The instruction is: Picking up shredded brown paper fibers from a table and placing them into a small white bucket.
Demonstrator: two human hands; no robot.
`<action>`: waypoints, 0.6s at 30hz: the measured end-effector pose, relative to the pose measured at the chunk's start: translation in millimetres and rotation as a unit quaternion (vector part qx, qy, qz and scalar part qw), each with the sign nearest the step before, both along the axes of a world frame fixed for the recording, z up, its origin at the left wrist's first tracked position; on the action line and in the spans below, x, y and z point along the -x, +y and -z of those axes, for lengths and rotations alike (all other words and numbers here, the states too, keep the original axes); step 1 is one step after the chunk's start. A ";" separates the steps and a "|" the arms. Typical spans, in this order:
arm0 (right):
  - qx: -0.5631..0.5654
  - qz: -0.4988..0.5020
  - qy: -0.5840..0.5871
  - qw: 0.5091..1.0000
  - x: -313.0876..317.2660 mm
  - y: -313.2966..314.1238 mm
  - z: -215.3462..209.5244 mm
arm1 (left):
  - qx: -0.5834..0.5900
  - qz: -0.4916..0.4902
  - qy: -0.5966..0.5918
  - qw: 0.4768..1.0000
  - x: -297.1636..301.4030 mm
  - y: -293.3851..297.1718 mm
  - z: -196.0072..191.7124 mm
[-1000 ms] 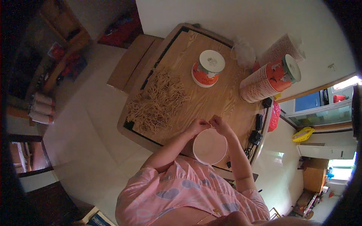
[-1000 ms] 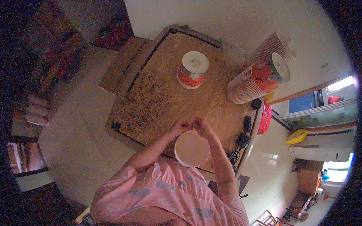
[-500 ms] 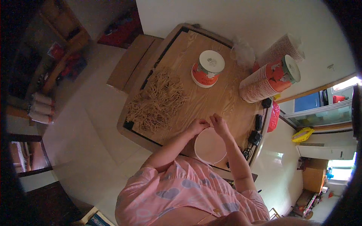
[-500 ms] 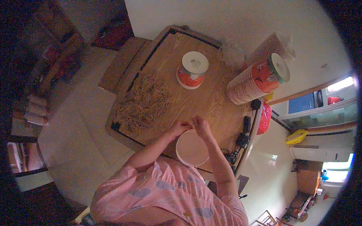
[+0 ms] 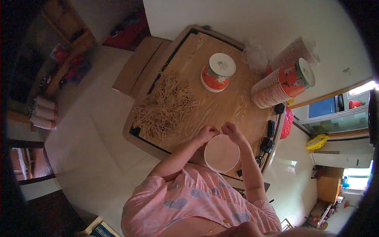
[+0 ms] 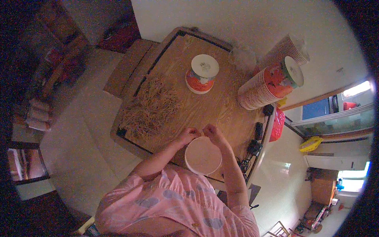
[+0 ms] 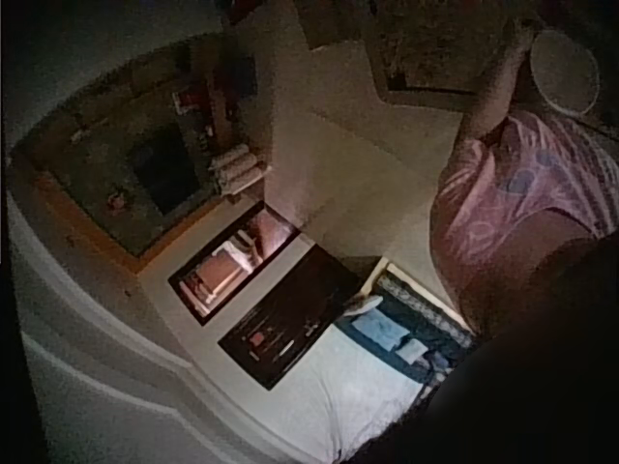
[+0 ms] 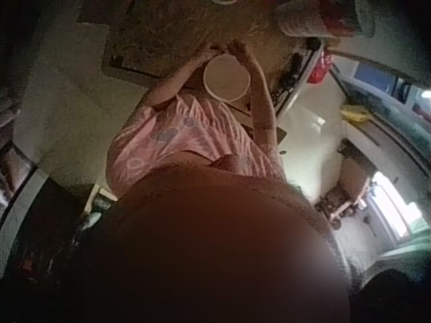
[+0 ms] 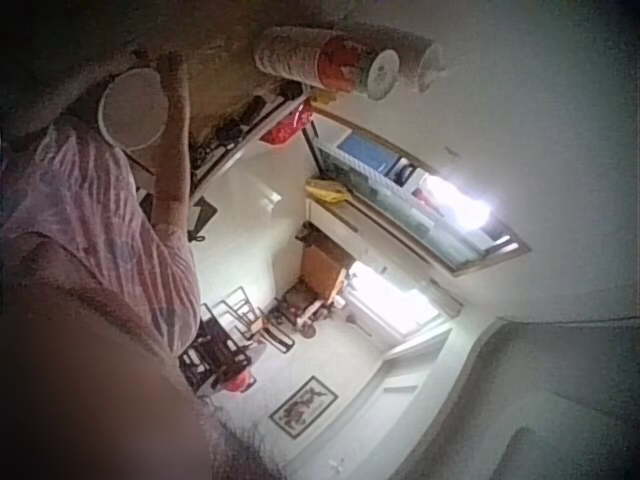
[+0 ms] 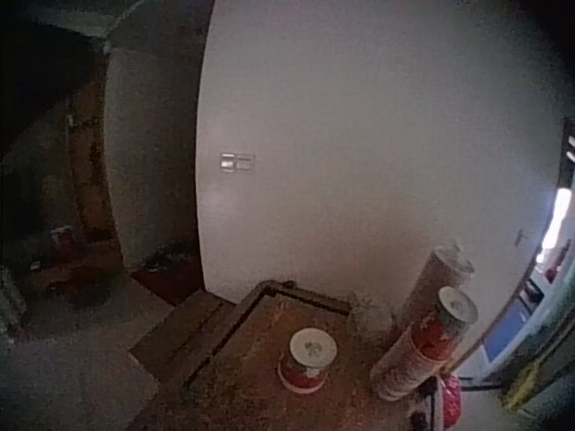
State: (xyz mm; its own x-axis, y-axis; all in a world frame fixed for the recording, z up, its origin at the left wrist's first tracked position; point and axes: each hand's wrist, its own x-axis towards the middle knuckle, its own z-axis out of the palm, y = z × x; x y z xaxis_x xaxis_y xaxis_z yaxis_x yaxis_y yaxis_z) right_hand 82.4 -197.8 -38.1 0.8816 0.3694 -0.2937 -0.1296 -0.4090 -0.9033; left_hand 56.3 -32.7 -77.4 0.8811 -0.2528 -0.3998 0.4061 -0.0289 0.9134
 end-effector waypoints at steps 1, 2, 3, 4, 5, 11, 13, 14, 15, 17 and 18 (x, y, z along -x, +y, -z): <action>-0.001 -0.002 0.000 1.000 0.4 2.3 -1.7 | -0.001 -0.002 0.000 1.000 1.3 -0.3 7.3; 0.027 0.004 -0.009 1.000 1.3 4.1 -2.9 | 0.061 -0.076 -0.019 0.995 2.9 -1.4 18.3; 0.054 0.010 -0.019 0.998 2.1 6.1 -4.2 | 0.122 -0.149 -0.037 0.981 4.1 -2.2 29.2; 0.055 0.016 -0.018 0.998 3.0 2.3 0.6 | 0.123 -0.143 -0.036 0.981 1.5 0.8 19.7; 0.062 0.020 -0.031 0.997 4.4 -1.1 7.5 | 0.088 -0.061 -0.042 0.993 -1.6 11.5 -2.6; 0.067 0.017 -0.057 0.996 6.7 3.7 8.5 | -0.069 0.086 -0.219 0.969 -4.1 34.1 -15.8; 0.060 0.009 -0.085 0.994 7.4 2.7 13.3 | -0.086 0.058 -0.264 0.959 -4.3 31.3 -21.7; 0.071 0.013 -0.086 0.994 7.5 2.6 17.2 | -0.105 0.052 -0.314 0.942 -4.6 29.0 -24.0; 0.081 0.017 -0.087 0.993 7.2 1.2 20.5 | -0.123 0.046 -0.363 0.922 -5.0 26.9 -26.2; 0.075 0.006 -0.097 0.992 7.0 0.4 20.9 | -0.090 0.062 -0.292 0.950 -5.8 25.9 -31.1; 0.068 -0.003 -0.107 0.992 6.8 -0.5 21.1 | -0.056 0.077 -0.219 0.971 -6.5 24.8 -32.6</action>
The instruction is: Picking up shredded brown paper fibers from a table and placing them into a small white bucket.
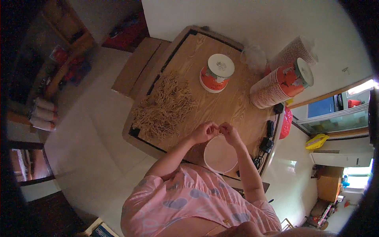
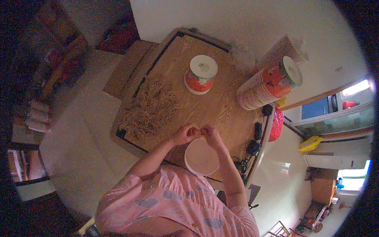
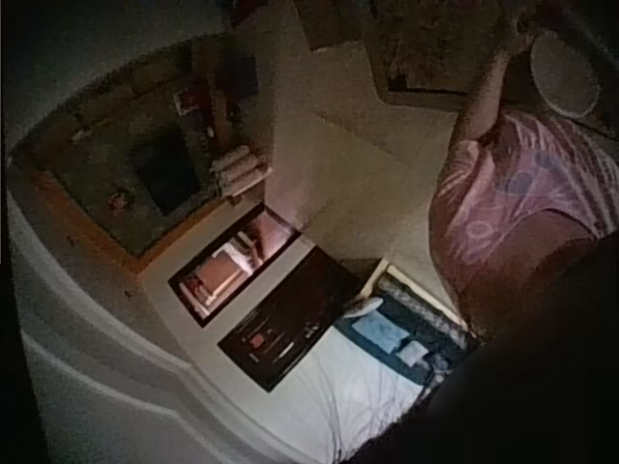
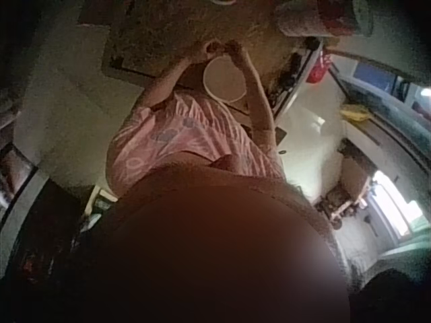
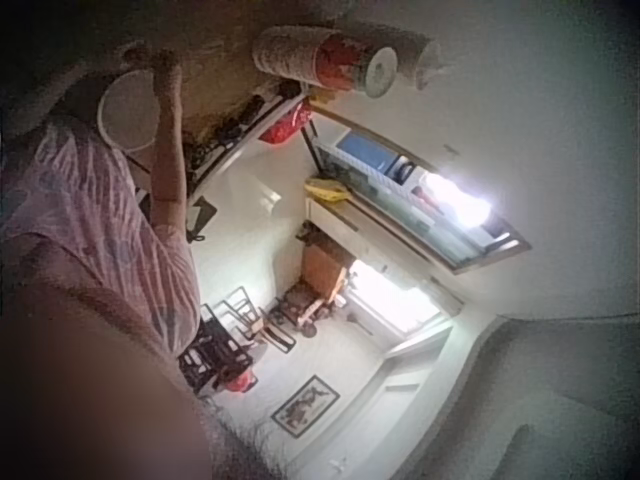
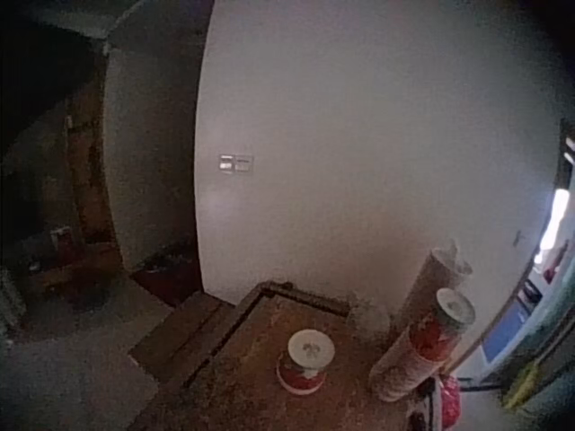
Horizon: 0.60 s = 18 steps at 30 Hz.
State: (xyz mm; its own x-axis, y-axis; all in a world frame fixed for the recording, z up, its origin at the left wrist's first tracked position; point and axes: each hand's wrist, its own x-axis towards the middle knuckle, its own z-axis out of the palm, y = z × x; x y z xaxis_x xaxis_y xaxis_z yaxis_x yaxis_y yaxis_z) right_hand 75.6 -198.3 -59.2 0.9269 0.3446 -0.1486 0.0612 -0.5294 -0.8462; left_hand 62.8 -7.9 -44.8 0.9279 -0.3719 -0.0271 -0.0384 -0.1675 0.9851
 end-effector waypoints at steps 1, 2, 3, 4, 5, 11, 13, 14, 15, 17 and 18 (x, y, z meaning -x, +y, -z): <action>0.000 -0.001 0.000 1.000 0.0 3.5 -5.5 | 0.000 -0.001 0.000 1.000 0.0 0.1 3.8; -0.005 0.006 0.018 1.000 0.4 6.7 -11.3 | 0.009 -0.020 0.032 0.999 -0.4 -0.7 12.7; -0.010 0.012 0.036 0.999 0.6 9.9 -16.8 | 0.018 -0.039 0.063 0.997 -0.8 -2.0 21.7; -0.009 0.013 0.035 0.999 0.7 10.2 -19.2 | 0.019 -0.038 0.062 0.997 -1.5 -7.8 36.3; 0.002 0.014 0.040 0.999 0.2 11.5 -21.0 | 0.046 -0.008 0.091 0.995 -1.5 -14.1 48.7; 0.128 0.022 0.016 0.991 -10.1 11.1 -31.9 | 0.083 -0.012 0.110 0.990 1.1 -23.5 49.4; 0.157 0.036 0.033 0.986 -17.3 1.6 -28.4 | 0.088 -0.017 0.121 0.989 0.6 -23.1 42.2; 0.057 0.018 0.029 0.998 -21.1 -5.2 -25.9 | 0.091 -0.015 0.117 0.989 0.3 -23.3 40.8; -0.044 0.000 0.025 0.999 -23.5 -10.0 -22.0 | 0.093 -0.014 0.113 0.989 -0.2 -23.5 39.4; -0.055 -0.041 -0.006 0.998 -23.8 -5.7 -28.9 | 0.094 -0.012 0.113 0.989 -1.8 -23.0 40.6; -0.065 -0.082 -0.038 0.994 -23.7 -4.3 -32.6 | 0.095 -0.008 0.112 0.989 -2.5 -22.9 41.2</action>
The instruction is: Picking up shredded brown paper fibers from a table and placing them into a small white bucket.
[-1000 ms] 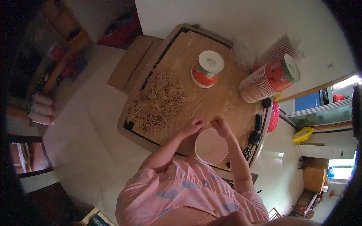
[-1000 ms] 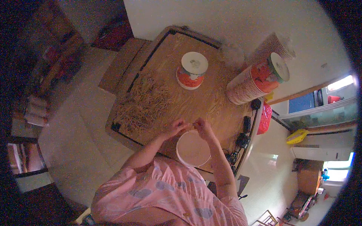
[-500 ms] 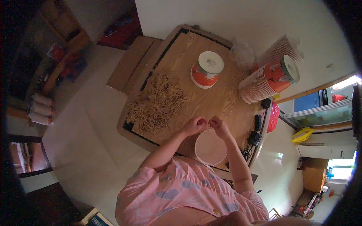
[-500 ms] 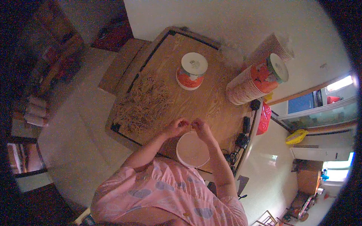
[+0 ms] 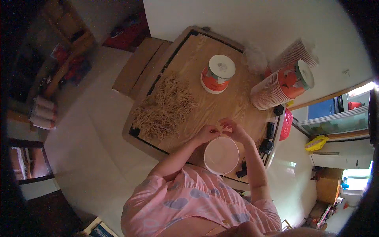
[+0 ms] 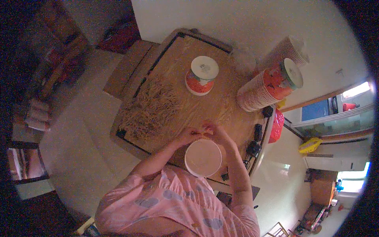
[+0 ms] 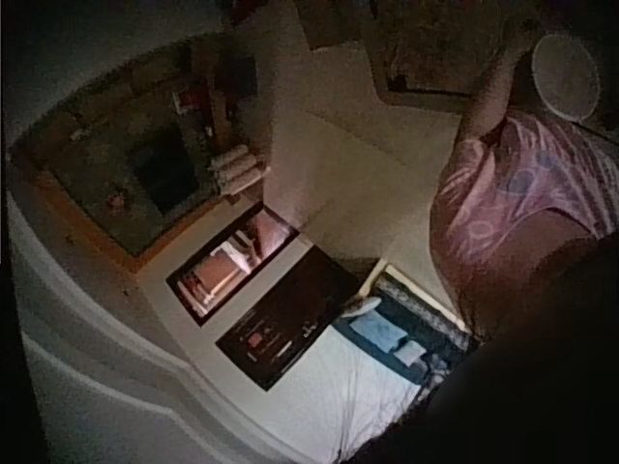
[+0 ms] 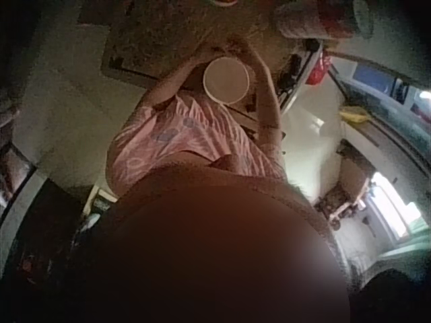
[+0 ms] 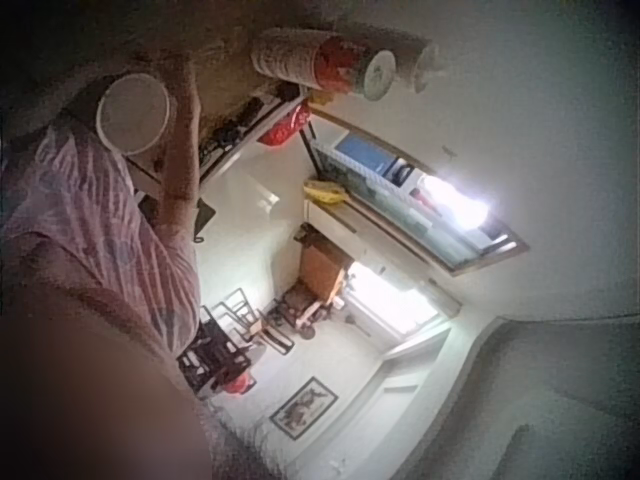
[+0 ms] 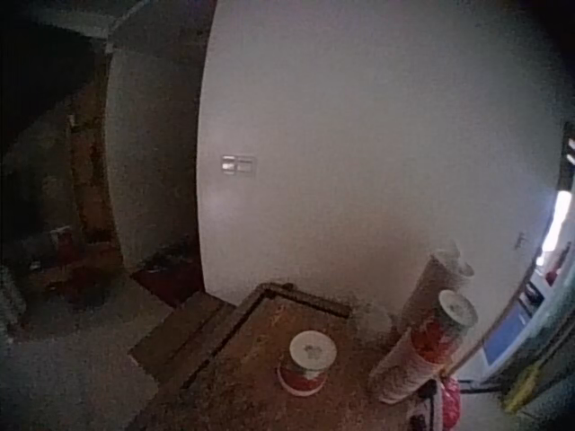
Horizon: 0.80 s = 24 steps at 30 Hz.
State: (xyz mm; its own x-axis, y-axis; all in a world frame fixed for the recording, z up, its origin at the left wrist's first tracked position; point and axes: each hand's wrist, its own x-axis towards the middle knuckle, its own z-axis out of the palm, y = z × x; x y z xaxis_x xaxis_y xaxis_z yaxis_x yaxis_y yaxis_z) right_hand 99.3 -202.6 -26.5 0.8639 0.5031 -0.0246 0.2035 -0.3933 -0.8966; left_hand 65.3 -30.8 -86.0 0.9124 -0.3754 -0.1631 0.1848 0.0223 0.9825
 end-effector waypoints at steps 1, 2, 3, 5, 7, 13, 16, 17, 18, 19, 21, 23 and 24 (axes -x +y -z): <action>0.000 -0.001 0.001 1.000 -0.8 3.6 -9.9 | 0.000 -0.001 0.001 1.000 -0.2 0.3 1.7; 0.066 -0.023 0.014 0.997 -2.3 8.1 -22.4 | -0.018 -0.002 0.001 1.000 0.0 0.9 3.5; 0.132 -0.045 0.028 0.990 -4.0 11.0 -28.5 | -0.036 -0.004 0.001 0.999 0.6 1.4 5.3; 0.156 -0.057 0.026 0.986 -6.7 5.7 -28.6 | -0.020 -0.004 0.001 1.000 0.5 -0.2 2.4; 0.180 -0.068 0.024 0.981 -9.5 0.3 -27.4 | -0.004 -0.005 0.000 1.000 0.1 0.1 -5.2; 0.164 -0.119 -0.012 0.979 -13.0 1.4 -32.7 | -0.032 0.023 0.012 0.999 -1.7 5.5 -13.0; 0.211 -0.103 0.013 0.972 -10.6 4.4 -31.6 | -0.008 -0.010 -0.036 0.999 -1.3 2.1 -3.7; 0.236 -0.091 0.000 0.967 -9.4 5.1 -28.2 | -0.007 -0.012 -0.034 0.999 -1.4 1.1 1.4; 0.261 -0.079 -0.014 0.962 -8.1 6.0 -25.2 | -0.005 -0.014 -0.032 0.999 -1.4 0.3 6.5; 0.261 -0.078 -0.013 0.962 -6.4 6.8 -21.9 | -0.005 -0.013 -0.031 0.999 -1.5 0.8 4.5; 0.217 -0.025 0.004 0.976 -3.5 7.9 -16.0 | -0.015 -0.003 -0.019 1.000 -2.2 2.0 0.6; 0.219 -0.030 0.008 0.975 -3.5 10.0 -14.7 | -0.028 -0.022 -0.033 0.999 -1.7 1.9 1.5; 0.221 -0.033 0.011 0.975 -3.6 10.8 -14.4 | -0.042 -0.039 -0.047 0.997 -1.5 1.4 1.9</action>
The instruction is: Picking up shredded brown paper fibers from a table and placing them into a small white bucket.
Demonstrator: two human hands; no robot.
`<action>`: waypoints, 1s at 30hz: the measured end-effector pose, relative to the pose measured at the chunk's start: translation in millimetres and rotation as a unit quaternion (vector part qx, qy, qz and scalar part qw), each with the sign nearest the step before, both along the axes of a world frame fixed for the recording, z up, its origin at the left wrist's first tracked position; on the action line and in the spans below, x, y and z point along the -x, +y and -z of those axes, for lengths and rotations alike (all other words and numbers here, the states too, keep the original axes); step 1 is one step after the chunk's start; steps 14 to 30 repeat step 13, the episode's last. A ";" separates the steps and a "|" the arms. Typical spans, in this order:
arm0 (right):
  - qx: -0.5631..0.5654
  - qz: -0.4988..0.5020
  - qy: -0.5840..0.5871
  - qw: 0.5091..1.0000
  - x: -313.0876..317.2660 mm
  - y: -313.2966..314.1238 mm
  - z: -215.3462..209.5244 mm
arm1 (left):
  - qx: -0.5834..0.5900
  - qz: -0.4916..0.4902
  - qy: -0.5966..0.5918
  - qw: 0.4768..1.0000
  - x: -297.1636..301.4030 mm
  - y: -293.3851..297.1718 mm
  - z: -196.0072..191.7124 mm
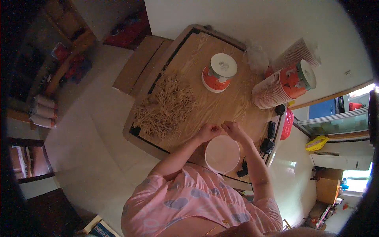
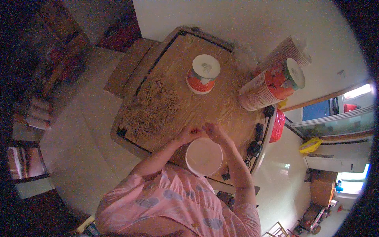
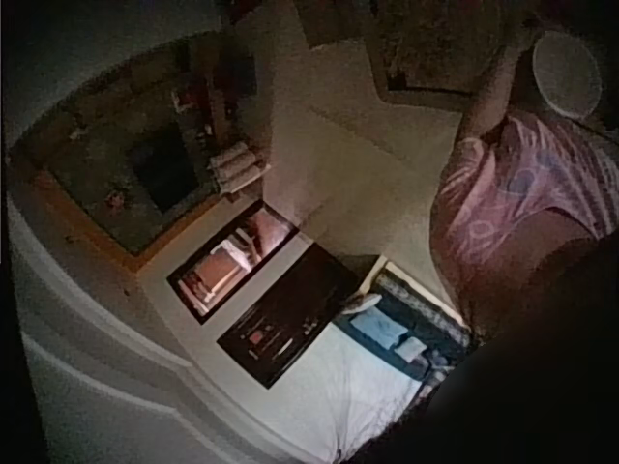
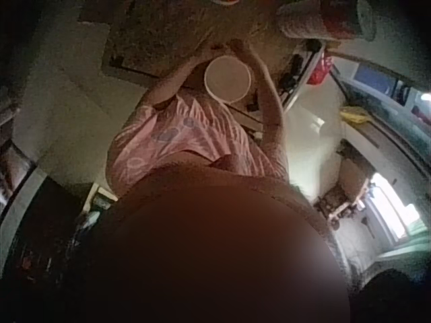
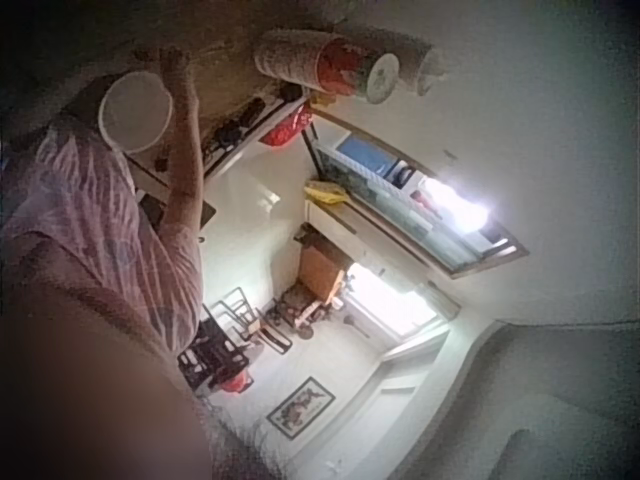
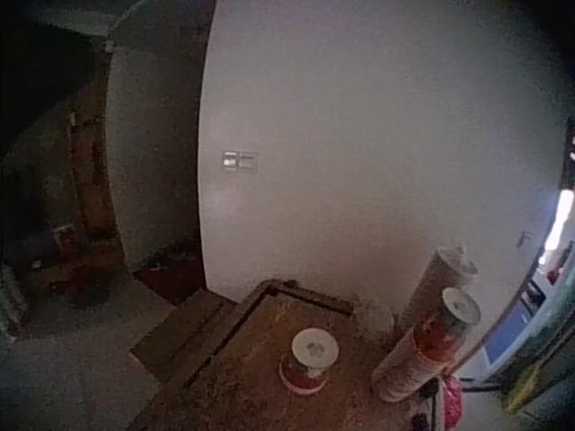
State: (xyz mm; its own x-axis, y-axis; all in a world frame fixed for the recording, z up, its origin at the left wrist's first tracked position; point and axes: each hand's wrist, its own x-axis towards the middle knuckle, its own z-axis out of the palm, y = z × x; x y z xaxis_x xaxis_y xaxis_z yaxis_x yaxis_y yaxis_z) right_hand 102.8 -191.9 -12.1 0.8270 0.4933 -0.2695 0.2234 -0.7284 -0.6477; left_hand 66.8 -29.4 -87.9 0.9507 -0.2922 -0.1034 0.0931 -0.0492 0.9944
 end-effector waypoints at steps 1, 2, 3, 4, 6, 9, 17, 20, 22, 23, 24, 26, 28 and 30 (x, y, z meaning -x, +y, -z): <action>0.001 0.002 0.000 1.000 -0.1 -1.0 0.2 | 0.001 0.002 0.000 1.000 -0.4 -1.7 -7.1; 0.007 -0.018 0.013 1.000 -0.3 -2.2 0.2 | 0.020 -0.009 0.001 1.000 -0.2 -3.8 -15.3; 0.014 -0.038 0.025 0.999 -0.8 -3.6 0.3 | 0.040 -0.019 0.002 0.999 -0.3 -5.1 -21.6; 0.014 -0.039 0.024 0.999 -3.1 -4.8 0.6 | 0.040 -0.020 0.001 0.999 -0.4 -4.6 -15.0; 0.076 -0.033 0.001 0.997 -9.6 -9.0 5.3 | 0.021 0.001 0.037 0.999 -1.6 -4.9 9.3; -0.185 0.082 0.062 0.977 -5.5 -10.5 3.3 | 0.026 0.016 0.072 0.997 -3.8 -1.1 -3.9; -0.185 -0.042 0.044 0.981 -10.8 -16.0 -1.6 | -0.017 0.016 0.068 0.997 -4.7 5.6 -19.3; -0.185 -0.042 0.044 0.981 -10.8 -16.0 -1.6 | -0.017 0.016 0.068 0.997 -4.7 5.6 -19.3; -0.185 -0.042 0.044 0.981 -10.8 -16.0 -1.6 | -0.017 0.016 0.068 0.997 -4.7 5.6 -19.3; -0.185 -0.042 0.044 0.981 -10.8 -16.0 -1.6 | -0.017 0.016 0.068 0.997 -4.7 5.6 -19.3; -0.185 -0.042 0.044 0.981 -10.8 -16.0 -1.6 | -0.017 0.016 0.068 0.997 -4.7 5.6 -19.3; -0.185 -0.042 0.044 0.981 -10.8 -16.0 -1.6 | -0.017 0.016 0.068 0.997 -4.7 5.6 -19.3; -0.185 -0.042 0.044 0.981 -10.8 -16.0 -1.6 | -0.017 0.016 0.068 0.997 -4.7 5.6 -19.3; -0.185 -0.042 0.044 0.981 -10.8 -16.0 -1.6 | -0.017 0.016 0.068 0.997 -4.7 5.6 -19.3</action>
